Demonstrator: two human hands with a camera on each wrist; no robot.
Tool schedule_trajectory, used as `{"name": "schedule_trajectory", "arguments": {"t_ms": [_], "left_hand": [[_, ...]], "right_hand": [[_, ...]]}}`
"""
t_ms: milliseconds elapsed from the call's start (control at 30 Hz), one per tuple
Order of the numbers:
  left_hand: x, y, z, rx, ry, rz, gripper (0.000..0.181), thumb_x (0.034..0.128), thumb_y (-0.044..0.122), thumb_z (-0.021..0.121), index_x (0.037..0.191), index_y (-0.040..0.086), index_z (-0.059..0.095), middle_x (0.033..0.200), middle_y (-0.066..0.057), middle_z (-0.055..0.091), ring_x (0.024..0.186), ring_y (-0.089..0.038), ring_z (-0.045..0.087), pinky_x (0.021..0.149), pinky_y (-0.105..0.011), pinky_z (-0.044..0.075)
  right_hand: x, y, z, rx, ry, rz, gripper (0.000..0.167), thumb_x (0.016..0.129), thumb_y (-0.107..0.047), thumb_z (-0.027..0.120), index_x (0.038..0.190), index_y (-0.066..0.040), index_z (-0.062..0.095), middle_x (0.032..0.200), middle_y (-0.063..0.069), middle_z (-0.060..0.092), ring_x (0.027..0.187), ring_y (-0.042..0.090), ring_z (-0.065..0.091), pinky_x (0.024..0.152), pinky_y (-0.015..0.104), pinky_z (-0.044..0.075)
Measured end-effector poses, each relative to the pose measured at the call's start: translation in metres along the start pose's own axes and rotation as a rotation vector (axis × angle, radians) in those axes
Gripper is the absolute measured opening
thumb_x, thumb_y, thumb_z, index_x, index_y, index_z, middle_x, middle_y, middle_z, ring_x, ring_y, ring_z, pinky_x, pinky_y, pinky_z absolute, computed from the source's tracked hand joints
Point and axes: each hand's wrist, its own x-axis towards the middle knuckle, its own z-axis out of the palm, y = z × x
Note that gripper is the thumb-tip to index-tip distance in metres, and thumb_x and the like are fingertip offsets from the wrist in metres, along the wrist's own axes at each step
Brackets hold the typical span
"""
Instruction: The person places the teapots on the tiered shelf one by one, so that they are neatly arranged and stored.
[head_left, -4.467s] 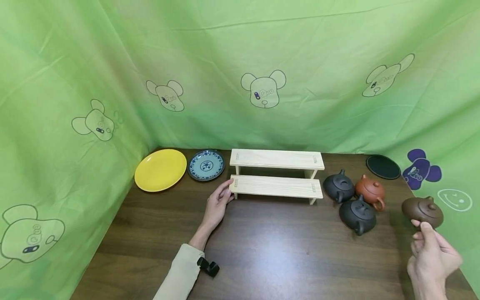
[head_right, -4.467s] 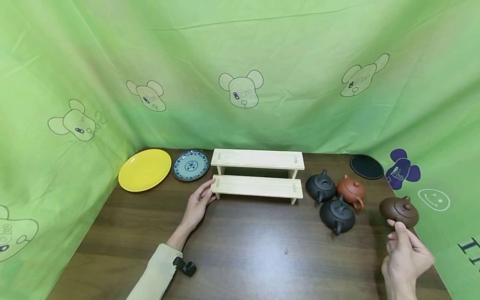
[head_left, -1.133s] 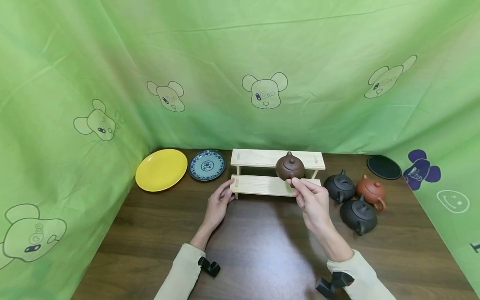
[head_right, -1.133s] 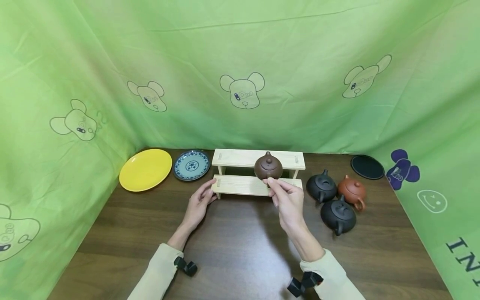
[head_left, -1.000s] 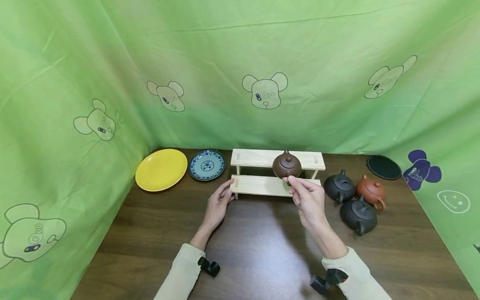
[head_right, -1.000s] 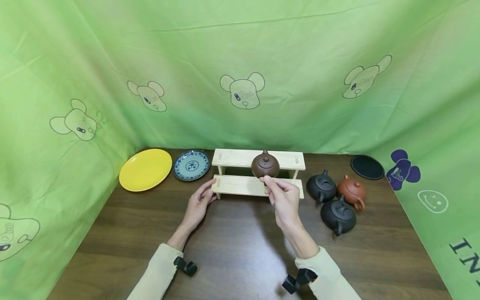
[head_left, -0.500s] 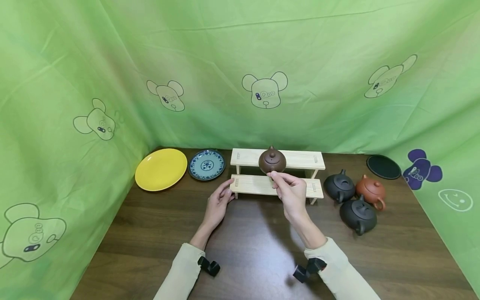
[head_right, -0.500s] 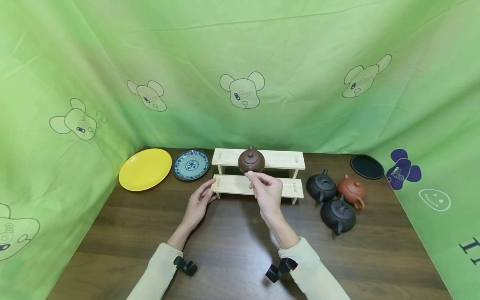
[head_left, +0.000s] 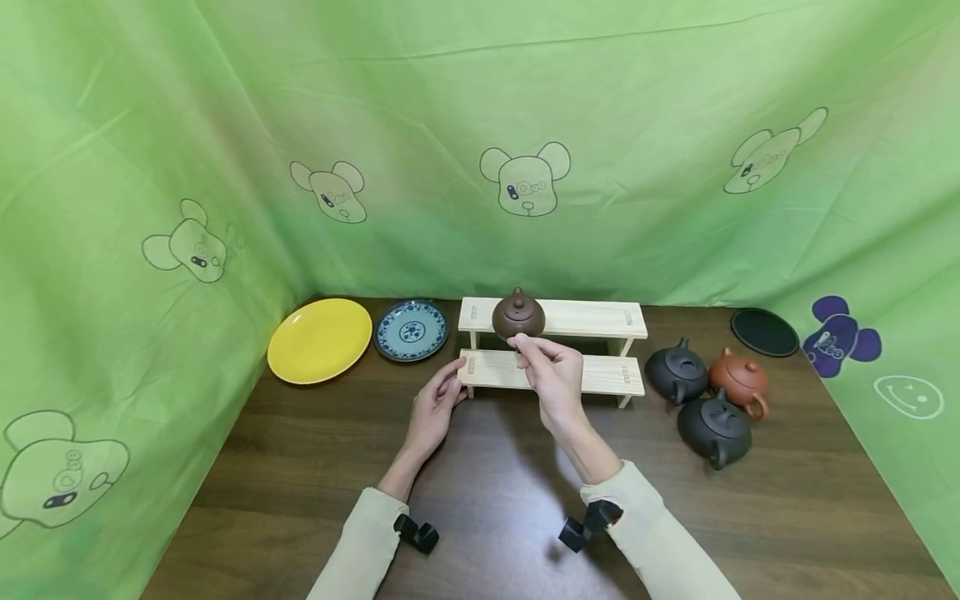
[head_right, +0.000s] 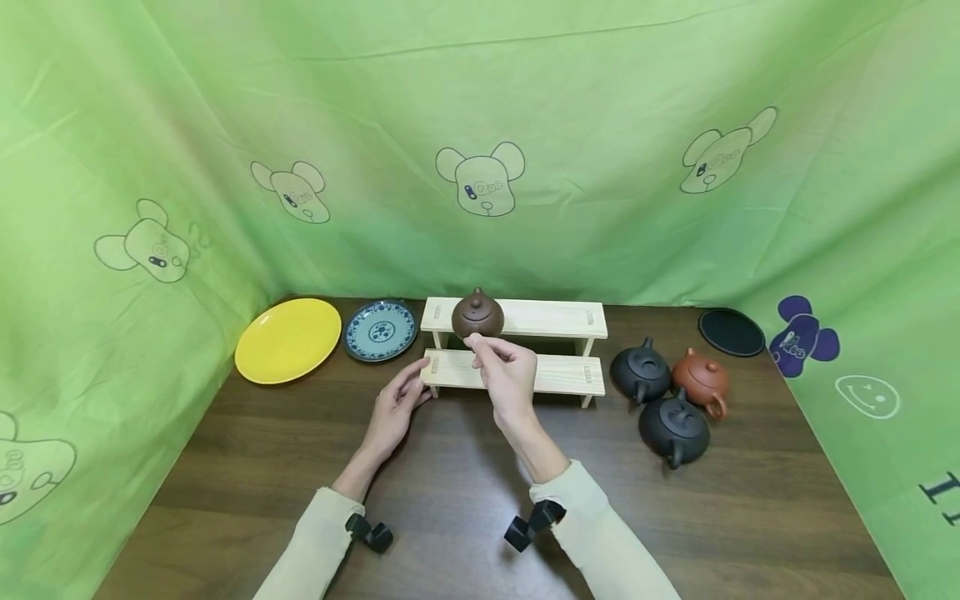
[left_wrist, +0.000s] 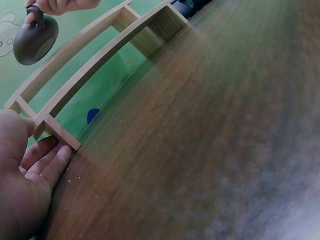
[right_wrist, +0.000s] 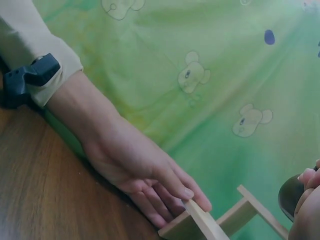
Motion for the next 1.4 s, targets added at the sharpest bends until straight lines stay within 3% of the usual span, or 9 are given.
{"name": "schedule_trajectory", "arguments": {"t_ms": [300, 433, 533, 700, 833, 1033, 1400], "left_hand": [[0.001, -0.006, -0.002, 0.003, -0.018, 0.064, 0.041, 0.1175, 0.022, 0.059, 0.158, 0.024, 0.063, 0.143, -0.016, 0.074, 0.133, -0.031, 0.071, 0.107, -0.036, 0.063], [0.0, -0.005, -0.001, 0.001, -0.002, 0.056, 0.04, 0.117, 0.02, 0.06, 0.156, 0.025, 0.065, 0.142, -0.015, 0.074, 0.131, -0.026, 0.072, 0.106, -0.034, 0.064], [-0.006, 0.011, 0.003, 0.011, 0.016, 0.064, 0.039, 0.1168, 0.018, 0.06, 0.155, 0.019, 0.066, 0.14, -0.018, 0.075, 0.129, -0.025, 0.073, 0.105, -0.034, 0.065], [-0.018, 0.049, 0.013, 0.047, 0.018, 0.09, 0.04, 0.1178, 0.009, 0.054, 0.157, 0.002, 0.06, 0.139, -0.032, 0.07, 0.13, -0.038, 0.072, 0.106, -0.038, 0.065], [-0.02, 0.061, 0.017, 0.054, 0.034, 0.02, 0.041, 0.1176, 0.003, 0.052, 0.158, -0.001, 0.058, 0.142, -0.032, 0.069, 0.133, -0.04, 0.069, 0.109, -0.039, 0.063], [-0.02, 0.061, 0.017, 0.063, 0.046, -0.013, 0.042, 0.1167, 0.001, 0.052, 0.158, 0.001, 0.058, 0.143, -0.03, 0.069, 0.134, -0.041, 0.068, 0.11, -0.038, 0.063], [-0.016, 0.044, 0.01, 0.051, 0.015, 0.14, 0.04, 0.1176, 0.015, 0.057, 0.156, 0.004, 0.062, 0.14, -0.031, 0.07, 0.126, -0.032, 0.075, 0.102, -0.035, 0.067]], "right_hand": [[0.008, 0.008, 0.012, -0.009, 0.019, 0.0, 0.016, 0.103, -0.005, 0.078, 0.091, 0.004, 0.085, 0.059, -0.005, 0.063, 0.046, -0.001, 0.038, 0.041, 0.011, 0.022], [0.013, 0.011, 0.016, -0.026, 0.021, 0.008, 0.017, 0.103, -0.006, 0.078, 0.091, 0.004, 0.084, 0.059, -0.005, 0.064, 0.045, -0.001, 0.037, 0.041, 0.012, 0.022], [0.016, 0.013, 0.018, -0.035, 0.024, 0.016, 0.017, 0.104, -0.005, 0.077, 0.095, 0.007, 0.083, 0.06, -0.005, 0.065, 0.046, -0.001, 0.039, 0.041, 0.012, 0.024], [0.018, 0.018, 0.021, -0.054, 0.042, 0.019, 0.02, 0.104, -0.006, 0.077, 0.102, 0.014, 0.081, 0.061, -0.006, 0.066, 0.046, -0.001, 0.041, 0.041, 0.012, 0.025], [0.02, 0.021, 0.024, -0.068, 0.045, 0.0, 0.021, 0.104, -0.006, 0.076, 0.104, 0.015, 0.081, 0.061, -0.006, 0.065, 0.047, -0.001, 0.043, 0.042, 0.011, 0.027], [0.023, 0.024, 0.03, -0.05, 0.052, -0.01, 0.018, 0.104, -0.005, 0.077, 0.101, 0.012, 0.083, 0.061, -0.006, 0.064, 0.047, -0.002, 0.043, 0.042, 0.011, 0.027], [0.026, 0.024, 0.037, -0.054, 0.073, 0.025, 0.023, 0.105, -0.008, 0.077, 0.108, 0.015, 0.081, 0.065, -0.001, 0.066, 0.049, 0.0, 0.047, 0.042, 0.011, 0.033]]}}
